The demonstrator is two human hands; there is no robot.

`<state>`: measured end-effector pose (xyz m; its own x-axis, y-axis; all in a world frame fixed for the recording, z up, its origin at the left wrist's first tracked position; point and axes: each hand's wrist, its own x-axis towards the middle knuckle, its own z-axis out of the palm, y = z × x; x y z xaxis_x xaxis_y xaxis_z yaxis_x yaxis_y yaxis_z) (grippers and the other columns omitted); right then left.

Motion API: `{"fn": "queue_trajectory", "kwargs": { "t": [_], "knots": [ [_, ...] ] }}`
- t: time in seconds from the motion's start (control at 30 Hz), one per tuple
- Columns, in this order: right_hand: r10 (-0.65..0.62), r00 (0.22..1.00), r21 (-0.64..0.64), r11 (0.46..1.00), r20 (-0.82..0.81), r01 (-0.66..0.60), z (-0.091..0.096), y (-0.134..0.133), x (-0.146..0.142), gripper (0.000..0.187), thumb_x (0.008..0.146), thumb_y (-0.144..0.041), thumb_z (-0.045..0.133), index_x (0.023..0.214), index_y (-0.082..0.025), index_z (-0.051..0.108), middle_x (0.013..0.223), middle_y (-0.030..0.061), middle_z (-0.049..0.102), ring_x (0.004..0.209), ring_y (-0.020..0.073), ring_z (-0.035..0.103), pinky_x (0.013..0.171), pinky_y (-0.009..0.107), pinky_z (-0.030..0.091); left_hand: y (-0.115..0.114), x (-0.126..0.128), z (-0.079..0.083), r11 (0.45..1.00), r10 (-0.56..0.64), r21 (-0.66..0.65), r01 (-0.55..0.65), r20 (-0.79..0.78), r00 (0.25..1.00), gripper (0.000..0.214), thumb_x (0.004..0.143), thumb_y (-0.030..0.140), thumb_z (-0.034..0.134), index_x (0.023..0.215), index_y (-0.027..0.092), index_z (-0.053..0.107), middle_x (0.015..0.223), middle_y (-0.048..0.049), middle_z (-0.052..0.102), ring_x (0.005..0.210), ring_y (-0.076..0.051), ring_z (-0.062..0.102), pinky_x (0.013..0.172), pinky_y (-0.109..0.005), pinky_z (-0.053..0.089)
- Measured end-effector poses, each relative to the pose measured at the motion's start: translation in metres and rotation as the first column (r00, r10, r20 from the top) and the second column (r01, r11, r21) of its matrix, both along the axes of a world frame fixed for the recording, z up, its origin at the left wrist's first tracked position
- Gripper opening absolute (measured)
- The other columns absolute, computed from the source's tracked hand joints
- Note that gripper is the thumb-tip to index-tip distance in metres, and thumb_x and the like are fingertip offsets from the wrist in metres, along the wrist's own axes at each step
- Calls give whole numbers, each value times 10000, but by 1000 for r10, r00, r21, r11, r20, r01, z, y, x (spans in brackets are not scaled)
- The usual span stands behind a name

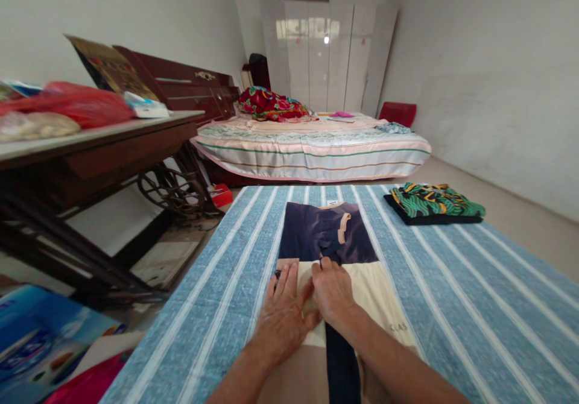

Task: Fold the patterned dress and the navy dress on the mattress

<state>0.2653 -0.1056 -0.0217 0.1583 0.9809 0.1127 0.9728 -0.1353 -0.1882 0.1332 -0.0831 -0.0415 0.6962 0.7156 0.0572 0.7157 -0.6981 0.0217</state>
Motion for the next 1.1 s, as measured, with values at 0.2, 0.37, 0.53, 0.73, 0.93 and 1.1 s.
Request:
{"fn": "queue_trajectory", "kwargs": {
  "t": [0.2,0.37,0.53,0.73,0.93,1.1],
  "knots": [
    [232,972,63,970,20,-233,-13,-6,5,301,896,-186,380,1123,-181,577,1285,113,519,1259,299,362,1016,504,246,0,0,1,1000,16,-18,-16,-30,999,663,790,471,523,1385,225,364,1506,-150,188,1368,-332,181,1069,-516,202],
    [219,975,8,976,-26,-219,-27,-13,18,453,846,-223,445,1298,-181,448,1415,105,396,1332,331,240,1045,555,145,-2,-1,-1,999,9,-37,-9,-11,1000,728,774,518,538,1412,264,296,1518,-132,149,1377,-325,147,1068,-527,196],
    [214,976,49,976,-42,-212,-37,-13,21,426,894,-215,340,1307,-208,445,1427,69,388,1339,311,235,1044,528,179,-1,-3,-1,1000,1,-20,-1,15,1000,702,795,534,507,1405,243,318,1507,-151,178,1371,-328,172,1059,-535,215],
    [220,972,96,973,-89,-211,-34,-14,23,394,941,-287,281,1278,-221,473,1406,58,421,1330,298,260,1043,519,208,1,-7,4,996,-30,-85,27,-33,999,804,764,623,490,1420,207,282,1515,-154,117,1381,-318,123,1075,-521,192],
    [238,961,97,969,-143,-225,-27,-16,25,388,920,-318,346,1280,-228,457,1420,53,400,1335,299,249,1052,519,203,3,-7,10,995,-38,-94,33,-46,998,795,747,591,533,1402,192,325,1505,-174,148,1373,-328,161,1062,-535,211],
    [239,957,106,969,-162,-224,-26,-16,25,391,911,-303,351,1275,-218,468,1418,48,403,1333,303,249,1058,519,194,27,4,20,997,-47,-69,46,-6,999,484,818,325,501,1261,131,505,1399,-179,407,1295,-283,369,1044,-461,309]
  ]
}}
